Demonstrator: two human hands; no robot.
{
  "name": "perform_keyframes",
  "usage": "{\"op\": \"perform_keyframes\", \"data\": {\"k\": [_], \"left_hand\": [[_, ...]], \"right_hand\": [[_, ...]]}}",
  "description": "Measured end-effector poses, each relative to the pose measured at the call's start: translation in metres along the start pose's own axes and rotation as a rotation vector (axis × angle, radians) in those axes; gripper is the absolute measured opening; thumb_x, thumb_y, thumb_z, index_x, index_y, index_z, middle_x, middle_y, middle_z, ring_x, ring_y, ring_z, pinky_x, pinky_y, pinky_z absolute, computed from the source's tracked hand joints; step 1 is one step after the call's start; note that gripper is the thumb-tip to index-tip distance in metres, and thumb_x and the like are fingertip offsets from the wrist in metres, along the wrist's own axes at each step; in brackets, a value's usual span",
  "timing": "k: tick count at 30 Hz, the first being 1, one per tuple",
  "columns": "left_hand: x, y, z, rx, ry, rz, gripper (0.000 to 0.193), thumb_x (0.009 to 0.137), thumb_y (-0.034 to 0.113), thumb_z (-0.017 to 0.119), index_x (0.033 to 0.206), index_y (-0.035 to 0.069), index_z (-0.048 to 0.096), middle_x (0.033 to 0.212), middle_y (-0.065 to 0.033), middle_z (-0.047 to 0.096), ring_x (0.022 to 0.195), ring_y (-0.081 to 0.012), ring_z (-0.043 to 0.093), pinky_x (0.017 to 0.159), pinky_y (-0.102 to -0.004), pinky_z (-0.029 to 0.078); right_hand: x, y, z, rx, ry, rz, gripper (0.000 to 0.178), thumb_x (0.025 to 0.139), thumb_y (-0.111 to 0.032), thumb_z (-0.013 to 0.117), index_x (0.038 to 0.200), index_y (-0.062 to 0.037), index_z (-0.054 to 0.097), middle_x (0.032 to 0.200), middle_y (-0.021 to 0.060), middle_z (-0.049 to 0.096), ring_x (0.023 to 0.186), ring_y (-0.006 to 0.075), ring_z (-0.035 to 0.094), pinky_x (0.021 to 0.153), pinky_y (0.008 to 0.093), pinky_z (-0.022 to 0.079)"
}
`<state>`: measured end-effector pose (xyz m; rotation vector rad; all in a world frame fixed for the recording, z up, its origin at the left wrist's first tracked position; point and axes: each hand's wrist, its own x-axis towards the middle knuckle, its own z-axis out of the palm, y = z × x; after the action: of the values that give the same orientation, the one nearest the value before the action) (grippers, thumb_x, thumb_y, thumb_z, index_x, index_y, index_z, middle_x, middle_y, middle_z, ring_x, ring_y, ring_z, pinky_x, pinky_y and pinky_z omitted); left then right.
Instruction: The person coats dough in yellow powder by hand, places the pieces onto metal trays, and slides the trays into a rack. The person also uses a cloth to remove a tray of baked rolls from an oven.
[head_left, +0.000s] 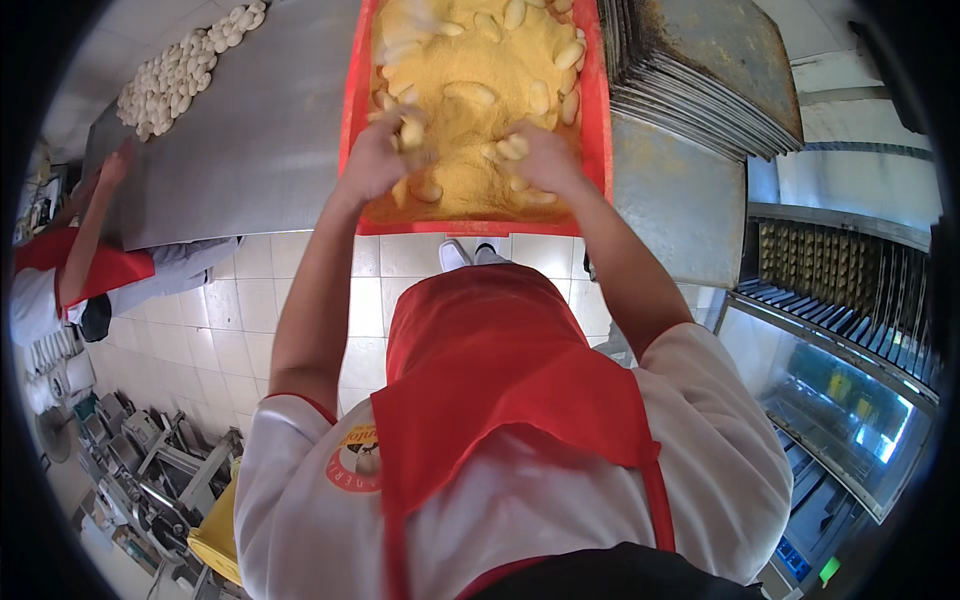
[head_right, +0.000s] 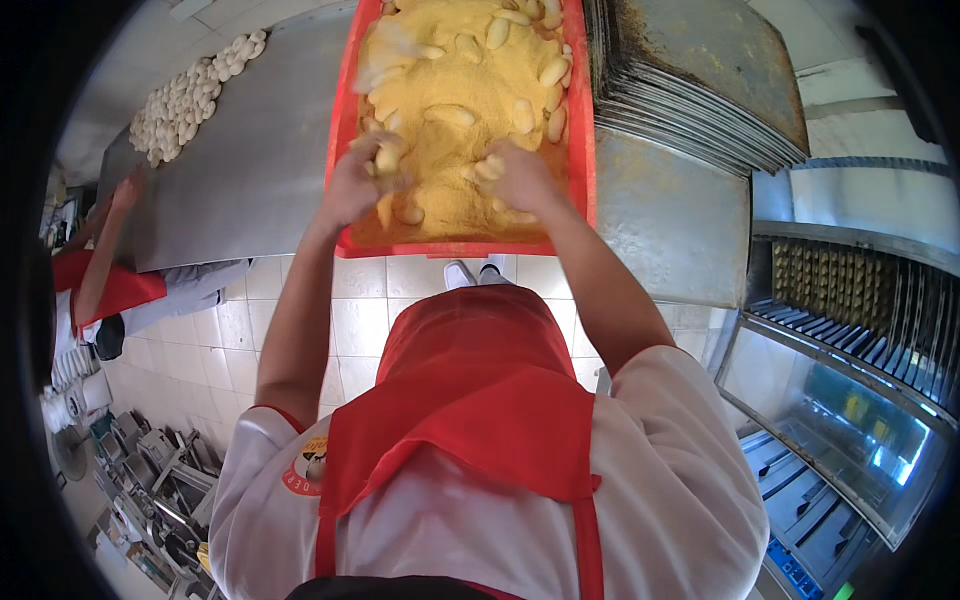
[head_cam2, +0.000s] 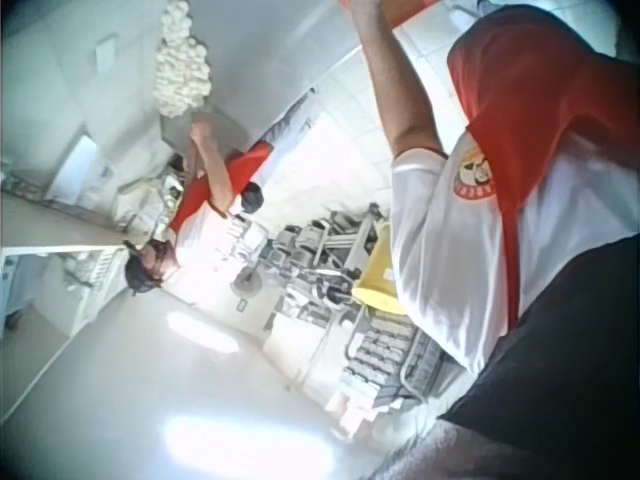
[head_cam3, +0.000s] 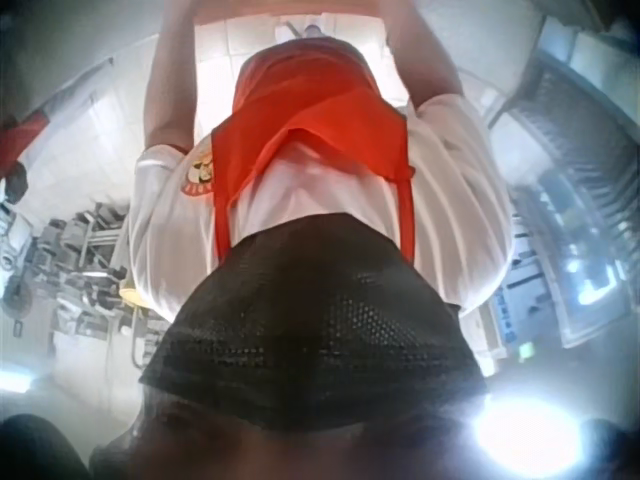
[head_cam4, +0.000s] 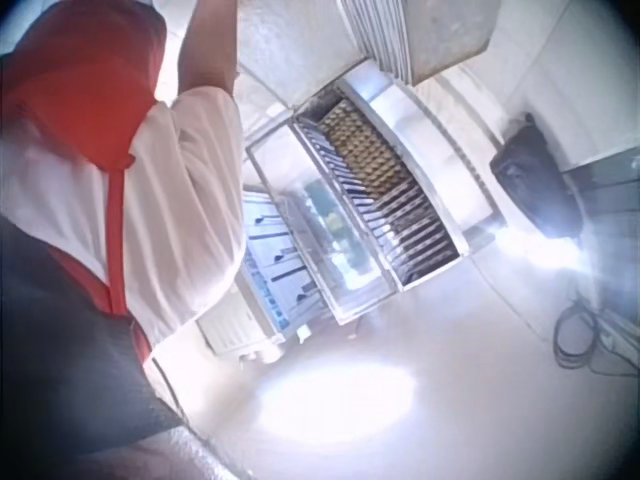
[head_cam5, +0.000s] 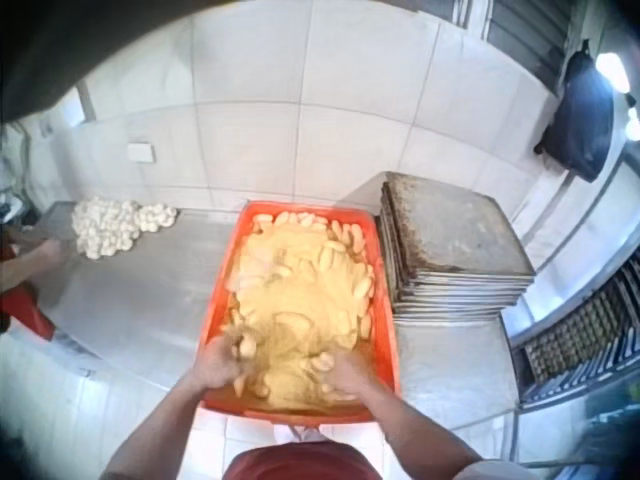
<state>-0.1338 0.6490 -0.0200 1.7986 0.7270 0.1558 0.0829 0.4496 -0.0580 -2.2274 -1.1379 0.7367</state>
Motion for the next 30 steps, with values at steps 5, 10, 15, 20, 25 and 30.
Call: {"op": "perform_keyframes", "data": {"k": [5,10,15,20,25,30], "left_hand": [[-0.025,-0.022,0.015,0.860,-0.292,0.199,0.029,0.084,0.016,0.079,0.110,0.006,0.071,0.092,-0.0096,0.068,0.085,-0.0294,0.071,0.083,-0.0423,0.056],[-0.034,-0.037,0.014,-0.213,-0.061,0.161,0.023,0.096,0.018,0.071,0.117,0.009,0.065,0.102,-0.0090,0.070,0.088,-0.0230,0.071,0.067,-0.0351,0.055],[-0.025,0.026,0.055,-1.106,-0.145,-0.024,0.037,0.105,0.026,0.060,0.135,0.007,0.055,0.120,-0.0144,0.067,0.099,-0.0133,0.067,0.055,-0.0201,0.049],[-0.007,0.059,0.125,-1.075,-0.085,-0.055,0.034,0.098,0.026,0.072,0.125,0.007,0.064,0.107,-0.0040,0.070,0.088,-0.0098,0.065,0.057,-0.0219,0.049],[0.013,0.122,0.220,-0.733,-0.029,-0.057,0.029,0.097,0.022,0.073,0.118,0.004,0.067,0.099,-0.0032,0.071,0.079,-0.0105,0.066,0.058,-0.0229,0.050],[0.077,0.154,0.334,-0.389,0.037,-0.052,0.029,0.093,0.022,0.075,0.112,0.001,0.069,0.094,-0.0078,0.073,0.075,-0.0179,0.071,0.064,-0.0307,0.055]], "right_hand": [[0.003,-0.014,-0.001,0.274,-0.084,0.158,0.055,0.080,-0.024,0.083,0.126,-0.0037,0.062,0.109,0.0159,0.072,0.103,0.0292,0.071,0.080,0.0371,0.056],[-0.037,-0.002,-0.030,1.311,-0.131,0.269,0.039,0.093,-0.015,0.073,0.130,-0.0078,0.062,0.121,0.0079,0.070,0.102,0.0191,0.070,0.075,0.0310,0.054],[-0.077,0.028,-0.054,1.575,-0.050,0.242,0.042,0.098,-0.022,0.070,0.136,-0.0096,0.058,0.124,0.0080,0.069,0.112,0.0204,0.067,0.081,0.0304,0.057],[-0.120,0.059,-0.098,1.808,0.209,0.313,0.040,0.095,-0.017,0.072,0.131,-0.0040,0.059,0.120,0.0102,0.068,0.113,0.0283,0.066,0.096,0.0402,0.056],[-0.145,0.163,-0.162,1.475,0.340,0.243,0.037,0.091,-0.011,0.075,0.123,0.0017,0.063,0.113,0.0121,0.069,0.100,0.0254,0.070,0.085,0.0388,0.058],[-0.106,0.238,-0.214,0.454,0.465,0.112,0.039,0.081,-0.026,0.086,0.111,-0.0043,0.073,0.093,0.0121,0.075,0.076,0.0286,0.072,0.071,0.0379,0.058]]}}
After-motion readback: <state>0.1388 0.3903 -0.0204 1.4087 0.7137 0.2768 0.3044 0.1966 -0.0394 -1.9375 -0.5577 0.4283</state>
